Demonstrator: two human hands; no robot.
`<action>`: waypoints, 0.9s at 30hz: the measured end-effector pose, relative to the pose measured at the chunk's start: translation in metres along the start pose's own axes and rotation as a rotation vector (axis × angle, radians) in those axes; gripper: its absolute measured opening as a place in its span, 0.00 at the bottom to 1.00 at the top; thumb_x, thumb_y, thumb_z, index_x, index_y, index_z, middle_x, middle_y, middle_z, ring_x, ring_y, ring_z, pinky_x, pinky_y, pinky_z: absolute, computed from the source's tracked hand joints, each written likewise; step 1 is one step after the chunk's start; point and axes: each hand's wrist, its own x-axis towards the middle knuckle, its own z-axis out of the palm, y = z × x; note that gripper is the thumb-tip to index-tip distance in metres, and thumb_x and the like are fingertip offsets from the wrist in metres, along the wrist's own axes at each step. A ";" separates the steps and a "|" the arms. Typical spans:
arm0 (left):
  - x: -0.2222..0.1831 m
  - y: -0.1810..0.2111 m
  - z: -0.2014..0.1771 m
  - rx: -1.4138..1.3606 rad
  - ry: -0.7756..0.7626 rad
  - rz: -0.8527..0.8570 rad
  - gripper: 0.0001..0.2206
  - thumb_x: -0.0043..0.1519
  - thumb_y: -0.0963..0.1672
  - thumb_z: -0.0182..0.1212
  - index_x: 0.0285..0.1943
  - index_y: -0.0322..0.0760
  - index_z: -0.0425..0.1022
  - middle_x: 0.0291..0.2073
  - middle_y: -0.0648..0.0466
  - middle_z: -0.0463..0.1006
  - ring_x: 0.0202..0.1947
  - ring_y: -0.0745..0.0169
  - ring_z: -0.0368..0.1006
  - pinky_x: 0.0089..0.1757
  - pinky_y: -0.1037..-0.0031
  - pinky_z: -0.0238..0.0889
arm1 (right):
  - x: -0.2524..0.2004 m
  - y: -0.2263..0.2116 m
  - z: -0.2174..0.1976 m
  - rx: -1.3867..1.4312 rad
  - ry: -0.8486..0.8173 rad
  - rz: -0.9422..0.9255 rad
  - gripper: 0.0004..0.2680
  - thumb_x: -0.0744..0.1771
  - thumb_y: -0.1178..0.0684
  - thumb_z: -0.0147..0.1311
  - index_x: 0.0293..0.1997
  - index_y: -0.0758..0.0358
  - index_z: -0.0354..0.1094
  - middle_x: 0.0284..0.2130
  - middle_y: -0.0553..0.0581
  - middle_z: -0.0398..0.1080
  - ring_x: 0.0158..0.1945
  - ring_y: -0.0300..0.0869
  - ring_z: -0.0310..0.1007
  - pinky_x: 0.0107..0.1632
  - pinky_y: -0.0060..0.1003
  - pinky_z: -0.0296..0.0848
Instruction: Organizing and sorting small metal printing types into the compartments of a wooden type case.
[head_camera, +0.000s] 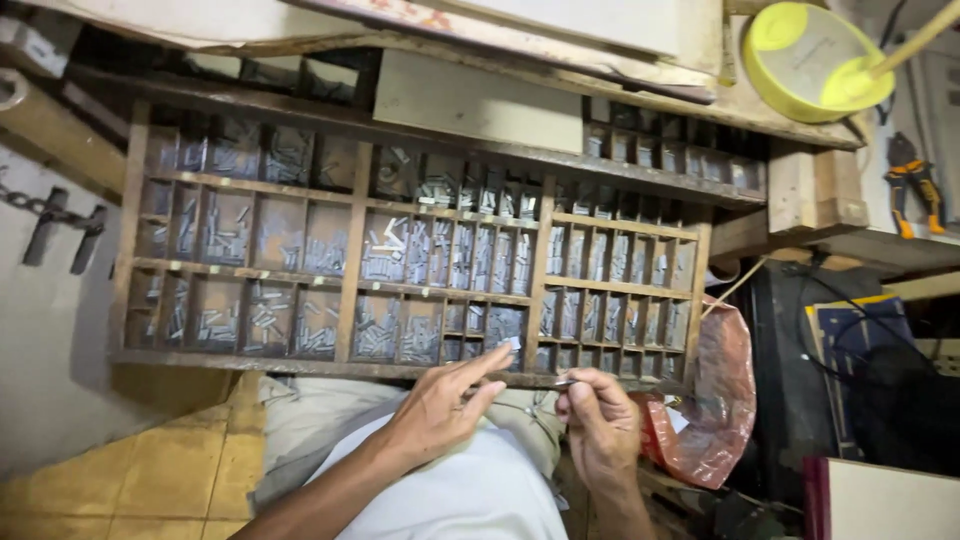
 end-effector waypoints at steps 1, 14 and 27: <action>0.000 0.004 -0.002 -0.012 -0.007 -0.040 0.25 0.67 0.47 0.51 0.75 0.43 0.61 0.63 0.51 0.76 0.49 0.55 0.79 0.53 0.58 0.73 | 0.001 -0.003 0.007 -0.199 -0.017 -0.030 0.05 0.68 0.62 0.55 0.45 0.71 0.74 0.38 0.63 0.77 0.29 0.38 0.70 0.35 0.29 0.71; 0.001 0.001 0.004 0.026 -0.102 -0.061 0.23 0.66 0.47 0.54 0.71 0.40 0.66 0.59 0.49 0.80 0.57 0.52 0.79 0.57 0.59 0.71 | 0.055 0.005 -0.089 -1.134 0.289 -0.068 0.08 0.70 0.56 0.51 0.53 0.62 0.74 0.36 0.55 0.77 0.26 0.34 0.68 0.24 0.24 0.70; -0.001 -0.079 0.050 -0.003 0.076 0.085 0.16 0.62 0.45 0.59 0.59 0.38 0.80 0.54 0.51 0.83 0.57 0.65 0.78 0.58 0.72 0.66 | 0.101 0.027 -0.109 -1.717 0.053 0.064 0.23 0.66 0.51 0.43 0.73 0.37 0.54 0.42 0.70 0.72 0.46 0.67 0.74 0.49 0.64 0.71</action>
